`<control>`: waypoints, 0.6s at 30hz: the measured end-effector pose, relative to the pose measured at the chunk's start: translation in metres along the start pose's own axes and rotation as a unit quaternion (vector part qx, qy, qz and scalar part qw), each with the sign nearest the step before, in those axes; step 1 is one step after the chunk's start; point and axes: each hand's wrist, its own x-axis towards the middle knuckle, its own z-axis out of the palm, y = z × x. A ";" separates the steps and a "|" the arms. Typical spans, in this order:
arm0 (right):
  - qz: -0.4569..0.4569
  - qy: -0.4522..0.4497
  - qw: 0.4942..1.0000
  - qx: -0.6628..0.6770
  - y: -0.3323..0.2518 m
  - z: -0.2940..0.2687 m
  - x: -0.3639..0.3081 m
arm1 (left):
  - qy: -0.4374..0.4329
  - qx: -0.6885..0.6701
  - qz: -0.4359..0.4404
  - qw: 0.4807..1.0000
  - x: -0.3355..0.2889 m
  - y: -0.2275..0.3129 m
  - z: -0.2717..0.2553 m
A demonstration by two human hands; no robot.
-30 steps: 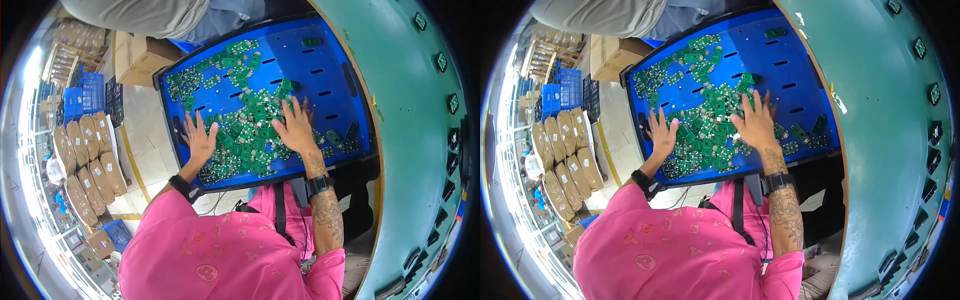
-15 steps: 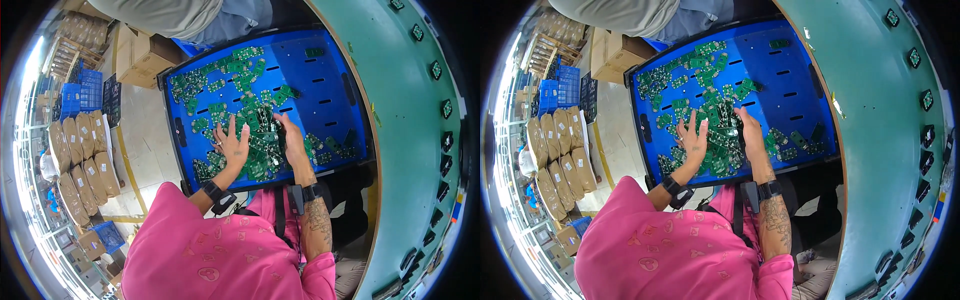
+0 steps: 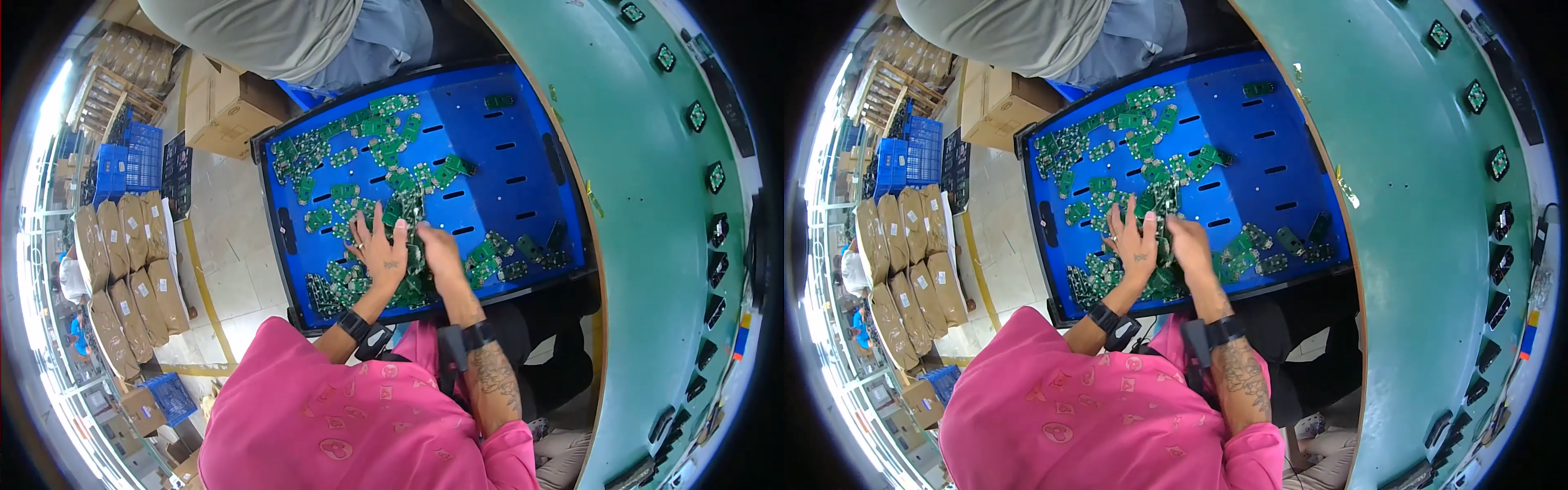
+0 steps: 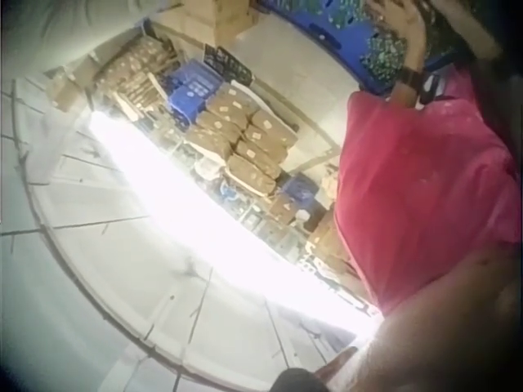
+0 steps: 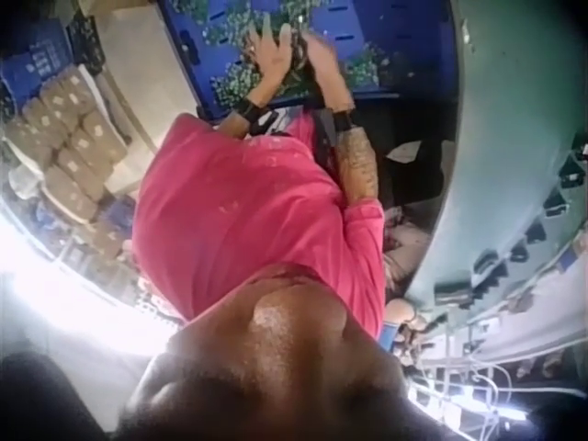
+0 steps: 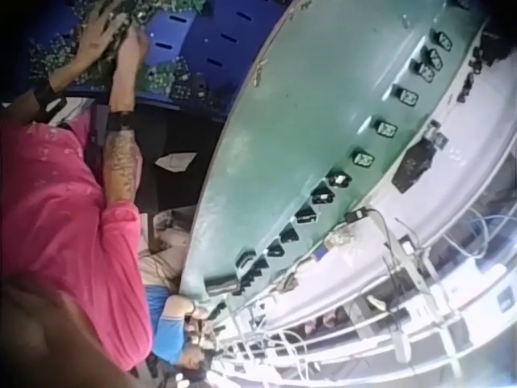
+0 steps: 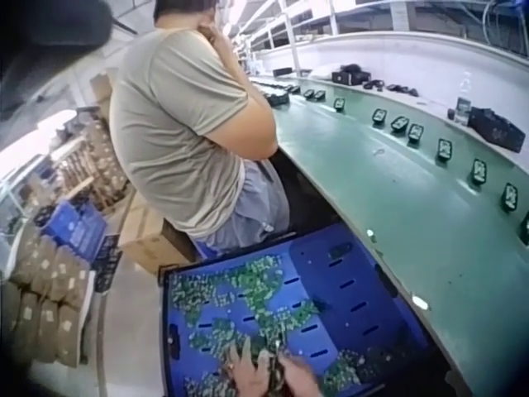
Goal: Assembling circuit boards into black plastic enclosures on a production line.
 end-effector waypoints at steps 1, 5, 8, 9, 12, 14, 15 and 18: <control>-0.067 0.019 0.988 -0.138 0.011 0.002 0.002 | -0.007 -0.003 0.009 1.000 0.000 0.000 -0.002; -0.173 0.112 0.977 -0.057 -0.001 0.014 -0.027 | -0.009 -0.046 0.050 0.998 -0.015 0.010 -0.006; -0.215 0.121 0.968 -0.040 0.032 0.020 -0.016 | -0.003 0.118 0.084 0.989 -0.011 -0.009 0.016; -0.227 0.124 0.962 -0.086 0.048 0.030 -0.007 | 0.013 0.198 0.100 0.975 -0.001 -0.012 0.019; -0.157 0.072 0.964 0.200 0.043 0.056 -0.004 | 0.007 0.028 0.057 0.998 0.007 -0.035 0.016; -0.093 0.063 0.945 0.307 0.030 0.045 -0.010 | -0.053 -0.006 0.042 0.998 0.000 0.002 0.003; -0.060 0.056 0.940 0.332 0.024 0.043 -0.011 | -0.058 -0.014 0.046 0.997 0.003 0.006 0.003; -0.007 -0.003 0.912 0.410 0.006 0.045 -0.022 | -0.105 -0.078 0.119 0.984 0.018 -0.001 0.004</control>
